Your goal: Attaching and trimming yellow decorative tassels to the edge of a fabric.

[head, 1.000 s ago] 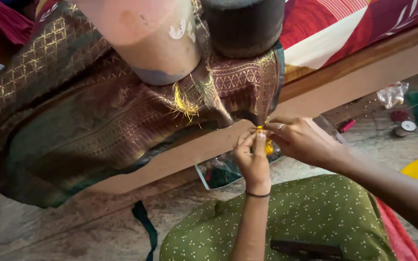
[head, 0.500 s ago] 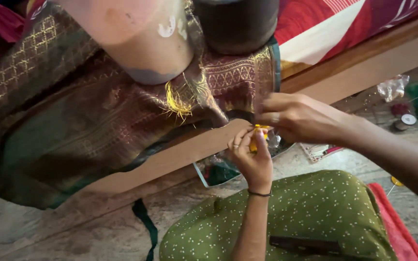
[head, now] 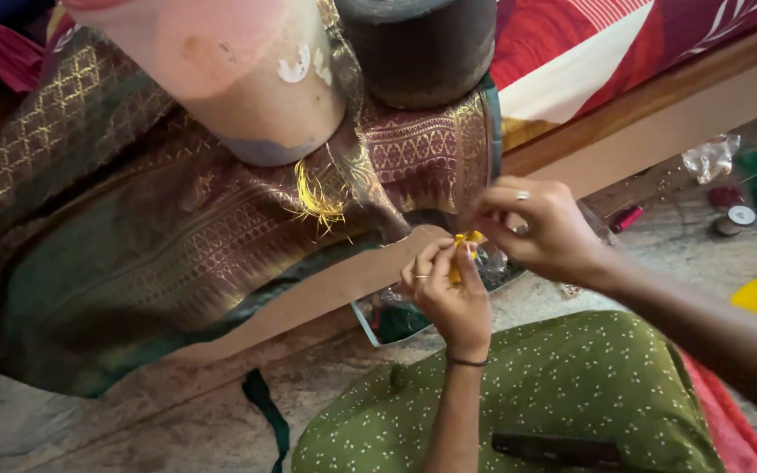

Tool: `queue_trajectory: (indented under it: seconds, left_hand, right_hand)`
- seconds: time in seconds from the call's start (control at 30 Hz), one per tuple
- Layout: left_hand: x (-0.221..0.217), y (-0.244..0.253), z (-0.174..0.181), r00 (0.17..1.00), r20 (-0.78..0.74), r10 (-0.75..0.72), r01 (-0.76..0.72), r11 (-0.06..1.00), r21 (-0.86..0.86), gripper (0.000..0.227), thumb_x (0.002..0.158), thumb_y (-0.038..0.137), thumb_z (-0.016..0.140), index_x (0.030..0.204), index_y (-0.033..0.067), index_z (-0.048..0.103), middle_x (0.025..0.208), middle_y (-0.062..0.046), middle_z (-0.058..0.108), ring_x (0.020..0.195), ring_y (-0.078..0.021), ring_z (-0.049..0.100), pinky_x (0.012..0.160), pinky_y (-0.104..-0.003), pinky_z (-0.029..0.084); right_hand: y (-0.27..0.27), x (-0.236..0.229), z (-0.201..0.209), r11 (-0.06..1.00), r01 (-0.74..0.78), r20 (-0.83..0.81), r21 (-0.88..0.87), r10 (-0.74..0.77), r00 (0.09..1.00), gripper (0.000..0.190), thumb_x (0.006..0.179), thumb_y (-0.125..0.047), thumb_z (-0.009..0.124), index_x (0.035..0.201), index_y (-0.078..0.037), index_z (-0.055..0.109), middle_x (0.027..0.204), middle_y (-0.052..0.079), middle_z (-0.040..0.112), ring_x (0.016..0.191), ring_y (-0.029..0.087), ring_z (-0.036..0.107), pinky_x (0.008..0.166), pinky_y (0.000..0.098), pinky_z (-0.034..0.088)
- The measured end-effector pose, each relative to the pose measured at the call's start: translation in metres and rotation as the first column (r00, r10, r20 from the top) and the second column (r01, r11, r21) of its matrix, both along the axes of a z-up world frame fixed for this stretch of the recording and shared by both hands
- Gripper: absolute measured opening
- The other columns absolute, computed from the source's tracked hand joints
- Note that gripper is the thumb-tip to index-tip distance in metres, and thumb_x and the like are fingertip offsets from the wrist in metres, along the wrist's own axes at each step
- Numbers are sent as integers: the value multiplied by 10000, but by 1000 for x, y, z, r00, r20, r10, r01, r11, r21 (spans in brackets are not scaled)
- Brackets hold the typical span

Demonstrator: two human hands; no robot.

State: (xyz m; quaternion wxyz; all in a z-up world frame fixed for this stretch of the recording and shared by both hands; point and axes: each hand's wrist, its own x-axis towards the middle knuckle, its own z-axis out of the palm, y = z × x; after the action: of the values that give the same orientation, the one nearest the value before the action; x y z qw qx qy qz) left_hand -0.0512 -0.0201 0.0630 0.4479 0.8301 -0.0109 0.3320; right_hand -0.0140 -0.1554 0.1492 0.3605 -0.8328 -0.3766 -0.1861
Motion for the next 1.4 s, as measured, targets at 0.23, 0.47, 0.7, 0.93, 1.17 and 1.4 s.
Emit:
queue_trajectory:
  seconds: [0.23, 0.47, 0.7, 0.93, 1.17, 1.4]
  left_hand:
    - [-1, -2, -3, 995, -76, -61, 44, 978, -206, 129, 908, 120, 693, 929, 53, 801, 1038, -46, 746, 1019, -229, 601, 948, -381, 463]
    - [2, -1, -7, 990, -46, -135, 116, 951, -288, 138, 913, 104, 693, 943, 14, 794, 1038, -80, 744, 994, -226, 619, 921, -366, 494]
    - [1, -3, -13, 942, -23, -334, 252, 751, -610, 172, 975, 77, 637, 956, -35, 766, 1028, -63, 712, 994, -158, 622, 905, -306, 486]
    - [5, -1, -22, 891, 9, -453, 323, 622, -713, 177, 993, 69, 625, 955, -58, 743, 1051, -48, 692, 996, -123, 619, 894, -264, 489]
    - [5, 1, -15, 958, -61, -280, 231, 879, -417, 131, 948, 75, 677, 930, -35, 746, 1001, -79, 713, 943, -167, 661, 865, -300, 524]
    - [0, 1, 8, 968, -64, -244, 205, 910, -361, 126, 923, 68, 679, 877, -1, 774, 920, -63, 726, 870, -177, 676, 818, -301, 525]
  right_hand:
    - [2, -16, -49, 929, 311, -291, 200, -246, 924, 139, 859, -38, 729, 963, -18, 639, 874, 80, 747, 717, 177, 738, 607, 315, 568]
    - [-5, -28, -31, 939, 324, -330, 114, -272, 904, 92, 841, -25, 702, 928, -44, 676, 755, 97, 703, 622, 199, 704, 560, 324, 537]
    - [-2, -22, -57, 897, 365, -361, 247, -265, 894, 85, 876, -30, 696, 952, -20, 661, 866, 53, 740, 683, 143, 708, 586, 293, 546]
    - [2, -2, -71, 504, 519, -715, 690, 363, 597, 700, 792, 16, 695, 1381, -24, 319, 1083, 121, 686, 978, 194, 692, 885, 325, 567]
    - [1, 6, -54, 681, 520, -807, 516, 181, 563, 749, 761, 33, 705, 1394, -6, 306, 976, 168, 675, 853, 223, 687, 771, 359, 556]
    - [-24, -22, -62, 748, 569, -549, 342, -332, 767, 357, 812, -2, 763, 1079, 16, 528, 930, 111, 661, 864, 194, 662, 787, 324, 551]
